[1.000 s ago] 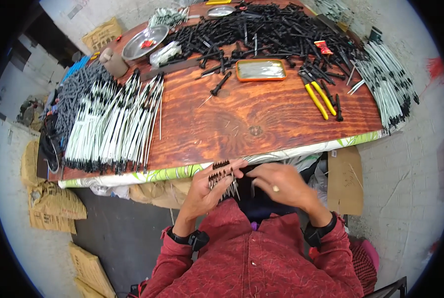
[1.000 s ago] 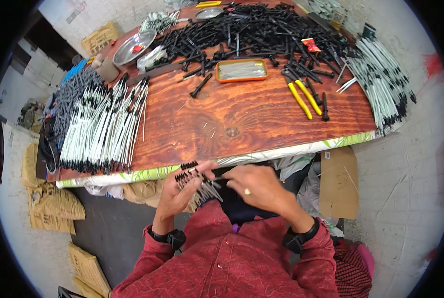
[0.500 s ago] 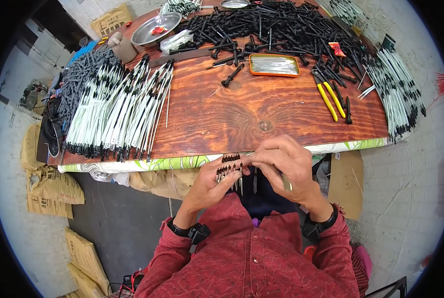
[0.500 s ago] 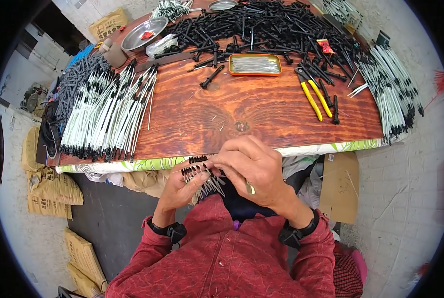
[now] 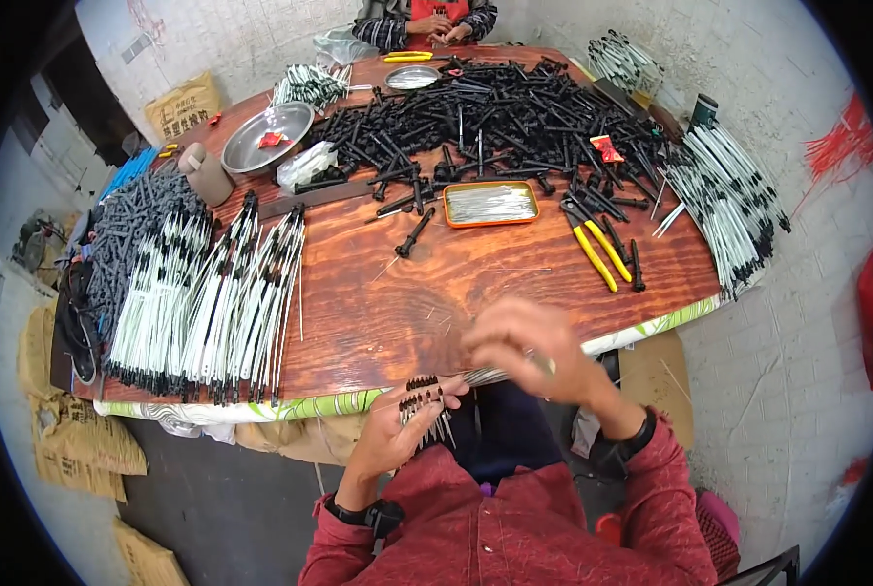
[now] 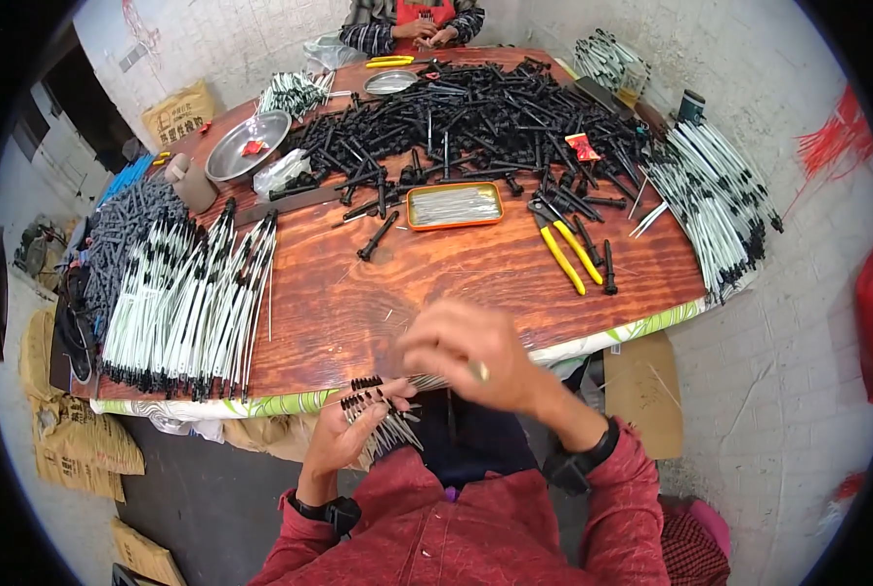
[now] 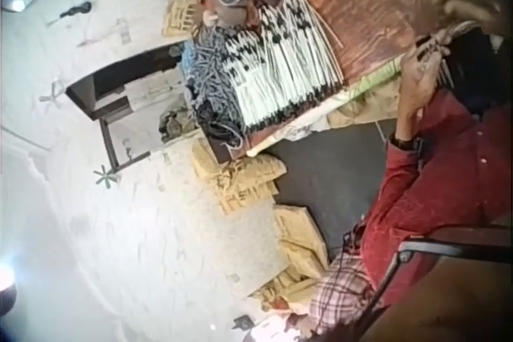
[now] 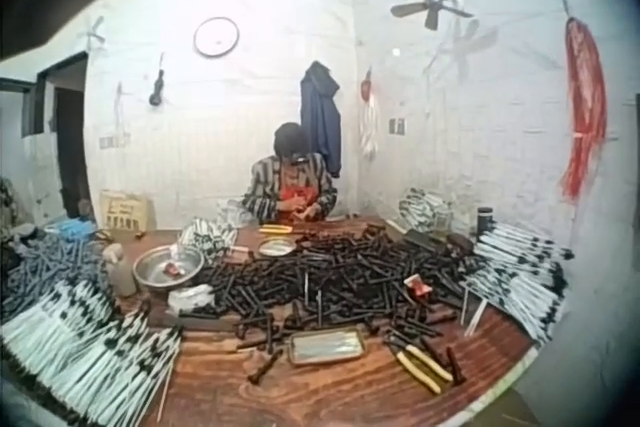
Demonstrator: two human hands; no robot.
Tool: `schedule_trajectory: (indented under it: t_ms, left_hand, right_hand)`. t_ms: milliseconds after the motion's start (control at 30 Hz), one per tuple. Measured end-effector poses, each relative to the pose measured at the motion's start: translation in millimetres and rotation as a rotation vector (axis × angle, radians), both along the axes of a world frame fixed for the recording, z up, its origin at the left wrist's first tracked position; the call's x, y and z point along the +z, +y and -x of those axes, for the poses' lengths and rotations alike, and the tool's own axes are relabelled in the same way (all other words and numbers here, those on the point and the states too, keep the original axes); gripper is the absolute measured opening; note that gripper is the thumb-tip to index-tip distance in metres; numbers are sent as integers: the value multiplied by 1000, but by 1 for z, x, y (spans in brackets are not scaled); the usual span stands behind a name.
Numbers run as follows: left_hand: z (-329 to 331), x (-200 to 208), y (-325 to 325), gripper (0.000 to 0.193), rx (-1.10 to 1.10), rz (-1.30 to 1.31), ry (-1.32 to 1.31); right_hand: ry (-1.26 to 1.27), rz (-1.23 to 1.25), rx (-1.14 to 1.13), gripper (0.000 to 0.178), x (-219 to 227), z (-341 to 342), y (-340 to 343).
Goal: The person gathers white rods by hand, aligns them, and inserts the ends into a black plastic component. They then pick up a small metal pin from a container and push it into the black component to secure the rods.
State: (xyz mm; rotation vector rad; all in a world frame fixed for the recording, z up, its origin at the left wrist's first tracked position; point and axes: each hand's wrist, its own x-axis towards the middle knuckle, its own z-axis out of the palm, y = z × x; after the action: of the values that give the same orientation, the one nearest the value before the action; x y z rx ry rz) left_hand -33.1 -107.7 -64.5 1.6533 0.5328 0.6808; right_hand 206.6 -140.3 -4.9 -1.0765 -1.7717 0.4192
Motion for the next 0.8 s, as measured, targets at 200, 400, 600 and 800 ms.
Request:
schedule_trajectory:
  t_ms: [200,400,600,800]
  left_hand:
    - [10,-1,2,36,-39,79,-70]
    - [17,-6,5,36,-30,69,-67]
    - [14,-6,5,36,-46,73,-45]
    - [10,-5,6,38,-43,58,-67]
  right_hand:
    - [-451,16,-423,18,-36,-65,46]
    - [-716,59,-418,37,-49,-64,44]
    - [-791,90,-412,50,-59,-57,22]
    - [-795,101,-395,49,-52,-37,-7]
